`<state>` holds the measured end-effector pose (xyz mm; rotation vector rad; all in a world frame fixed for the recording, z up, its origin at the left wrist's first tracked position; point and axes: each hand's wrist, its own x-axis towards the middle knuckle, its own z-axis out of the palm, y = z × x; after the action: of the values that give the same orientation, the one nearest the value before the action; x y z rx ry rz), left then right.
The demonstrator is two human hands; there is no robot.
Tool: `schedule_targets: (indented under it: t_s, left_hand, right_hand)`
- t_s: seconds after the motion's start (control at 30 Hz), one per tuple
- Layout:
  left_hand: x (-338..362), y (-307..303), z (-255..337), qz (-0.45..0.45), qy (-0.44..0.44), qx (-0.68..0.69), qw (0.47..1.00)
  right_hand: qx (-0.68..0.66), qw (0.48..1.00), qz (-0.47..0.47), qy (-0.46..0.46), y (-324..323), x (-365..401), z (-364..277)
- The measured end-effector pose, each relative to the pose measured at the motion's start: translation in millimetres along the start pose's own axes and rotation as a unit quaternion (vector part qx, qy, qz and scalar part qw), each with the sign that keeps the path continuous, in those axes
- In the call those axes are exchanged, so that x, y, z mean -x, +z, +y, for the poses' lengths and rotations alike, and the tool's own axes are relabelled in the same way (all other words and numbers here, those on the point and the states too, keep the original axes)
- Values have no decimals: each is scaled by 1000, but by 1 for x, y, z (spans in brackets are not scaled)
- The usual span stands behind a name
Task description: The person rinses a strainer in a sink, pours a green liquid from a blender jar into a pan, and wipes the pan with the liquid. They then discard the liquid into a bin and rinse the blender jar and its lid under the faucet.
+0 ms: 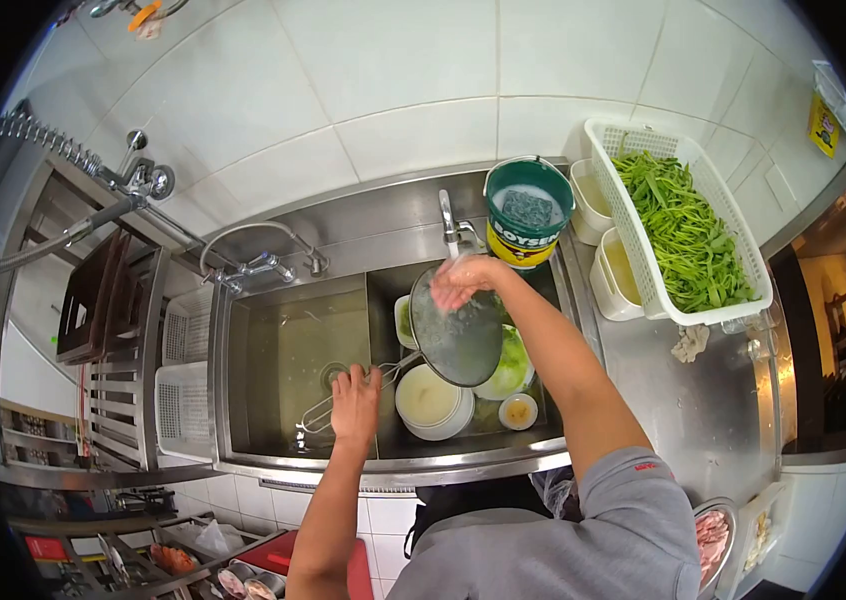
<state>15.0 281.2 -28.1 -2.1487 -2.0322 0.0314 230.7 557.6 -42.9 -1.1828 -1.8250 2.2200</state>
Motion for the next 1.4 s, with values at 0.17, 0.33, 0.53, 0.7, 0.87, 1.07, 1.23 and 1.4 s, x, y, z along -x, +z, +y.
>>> schedule_targets:
  t_s: [0.17,0.33,0.53,0.7,0.87,1.07,1.23,1.4]
  left_hand:
    - [-13,-13,15,4,9,-48,999]
    - [-35,-27,29,11,19,-70,997]
    - [-39,-30,21,-9,-26,-49,998]
    - [-33,-30,11,-47,-103,-22,993]
    - [-22,-34,2,-68,-171,59,981]
    - [10,-51,16,-157,-241,196,937]
    - [48,-27,27,-172,-254,323,895]
    - [52,-8,21,-179,-229,352,890]
  right_hand:
    - [-27,994,99,21,-10,-40,17]
    - [32,994,99,-35,-12,-34,15]
    - [220,943,248,11,-2,-41,11]
    - [162,977,110,85,10,-25,-1]
    - [27,992,123,13,5,-35,13]
    - [-42,965,256,-46,14,-16,-12]
    - [-51,940,320,-109,7,-11,-3]
    - [-155,935,271,-166,16,-10,-22]
